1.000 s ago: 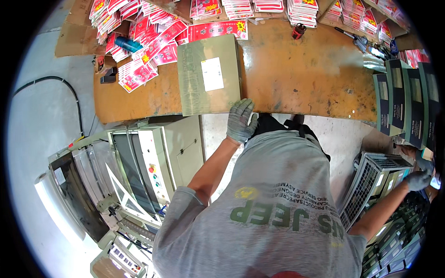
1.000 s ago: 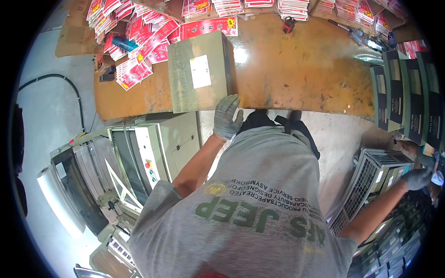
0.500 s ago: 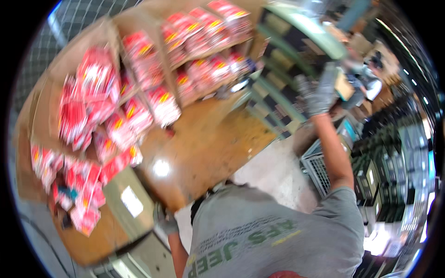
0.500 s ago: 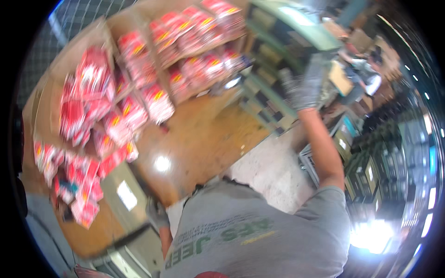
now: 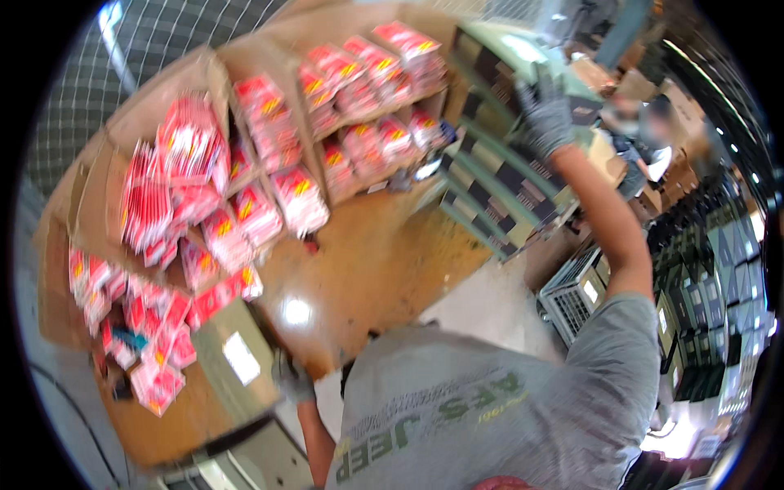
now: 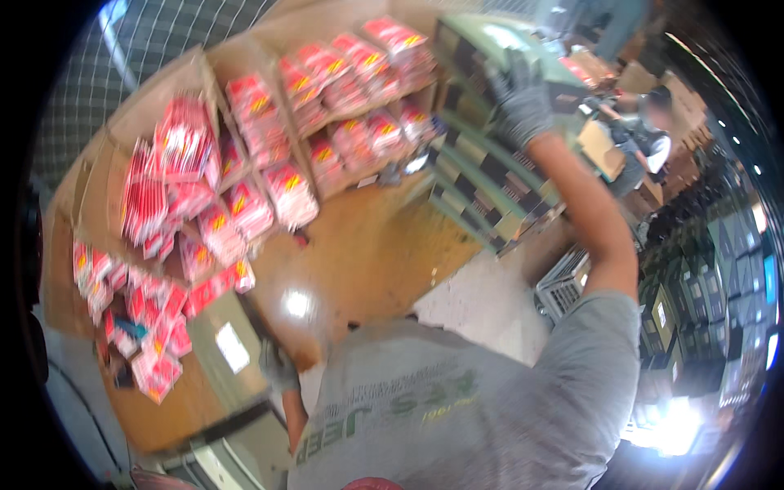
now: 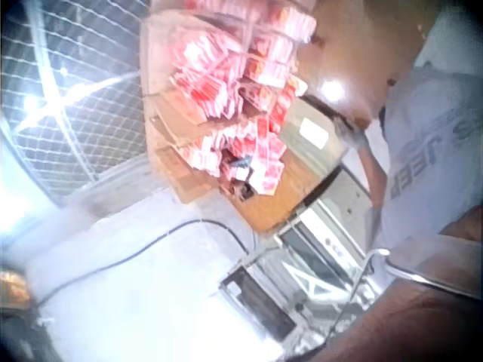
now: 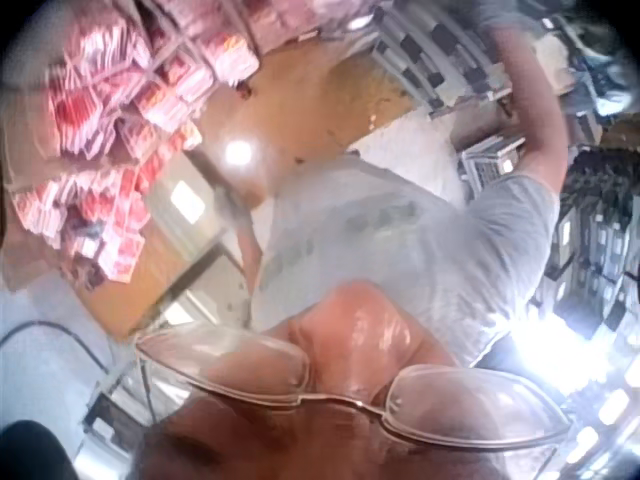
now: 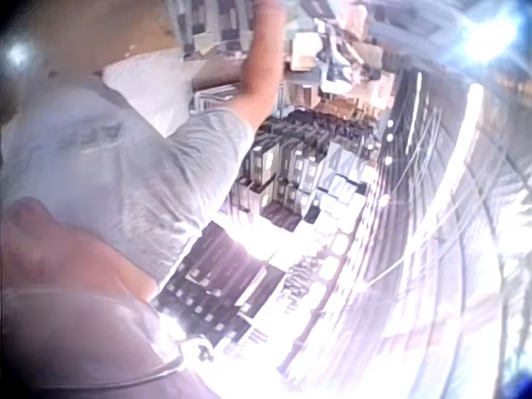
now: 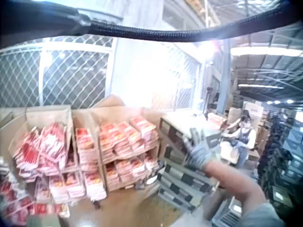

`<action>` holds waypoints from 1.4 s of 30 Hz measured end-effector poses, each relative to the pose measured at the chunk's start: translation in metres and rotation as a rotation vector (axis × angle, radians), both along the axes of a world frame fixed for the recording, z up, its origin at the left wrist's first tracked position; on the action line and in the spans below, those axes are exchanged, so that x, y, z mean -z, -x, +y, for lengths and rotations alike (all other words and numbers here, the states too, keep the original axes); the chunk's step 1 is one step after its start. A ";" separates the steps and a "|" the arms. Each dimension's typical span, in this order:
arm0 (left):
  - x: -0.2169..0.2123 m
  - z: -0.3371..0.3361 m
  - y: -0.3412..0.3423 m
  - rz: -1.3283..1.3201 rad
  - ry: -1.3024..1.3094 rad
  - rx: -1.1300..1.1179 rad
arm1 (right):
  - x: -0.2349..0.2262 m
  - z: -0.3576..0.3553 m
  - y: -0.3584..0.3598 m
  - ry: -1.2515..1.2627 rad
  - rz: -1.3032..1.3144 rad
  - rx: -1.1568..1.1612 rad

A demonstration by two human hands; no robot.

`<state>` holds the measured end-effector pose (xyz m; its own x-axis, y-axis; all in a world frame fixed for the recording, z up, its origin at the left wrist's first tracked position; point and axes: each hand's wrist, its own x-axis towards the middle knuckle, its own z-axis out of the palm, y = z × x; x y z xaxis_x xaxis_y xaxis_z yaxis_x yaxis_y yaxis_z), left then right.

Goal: The person picks up shoe boxes from a cart, places them on a table, and opens them to check the boots inside. They handle the boots, place them back in the boxes, insert a red card into the boxes, and stack the boxes.

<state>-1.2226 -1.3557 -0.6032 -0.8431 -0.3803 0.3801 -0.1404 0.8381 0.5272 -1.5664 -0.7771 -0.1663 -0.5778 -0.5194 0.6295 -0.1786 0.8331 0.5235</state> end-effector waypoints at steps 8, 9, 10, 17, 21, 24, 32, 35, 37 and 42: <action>-0.003 0.002 -0.005 -0.004 0.009 0.024 | 0.004 -0.071 -0.036 -0.048 0.076 -0.302; -0.009 0.004 -0.008 -0.023 0.004 0.029 | 0.005 -0.090 -0.054 -0.050 0.044 -0.371; -0.013 0.005 -0.009 -0.023 -0.019 0.041 | 0.012 -0.112 -0.073 -0.055 0.052 -0.432; -0.069 0.048 0.034 -0.128 -0.648 0.274 | 0.112 -0.208 -0.245 0.174 -0.287 -0.585; -0.047 0.071 0.064 -0.116 -1.398 0.321 | 0.174 -0.227 -0.271 0.339 -0.655 -0.768; 0.020 0.057 0.060 -0.357 -1.992 0.124 | 0.245 -0.234 -0.237 0.604 -0.799 -0.342; 0.011 0.059 0.066 -0.518 -1.152 0.005 | 0.534 -0.179 -0.273 2.090 -1.934 0.162; 0.020 0.056 0.074 -0.512 -1.117 0.054 | 0.518 -0.185 -0.267 1.989 -1.982 0.045; 0.014 0.054 0.082 -0.577 -1.156 0.050 | 0.474 -0.191 -0.251 2.084 -2.055 0.016; 0.014 0.044 0.093 -0.250 -0.467 0.055 | 0.446 -0.182 -0.207 1.637 -2.108 -0.145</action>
<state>-1.3158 -1.3113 -0.6173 -0.9096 -0.4141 -0.0344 -0.2723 0.5316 0.8020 -1.3594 -0.9587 -0.6127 -0.6206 -0.5667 -0.5419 0.5542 0.1719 -0.8145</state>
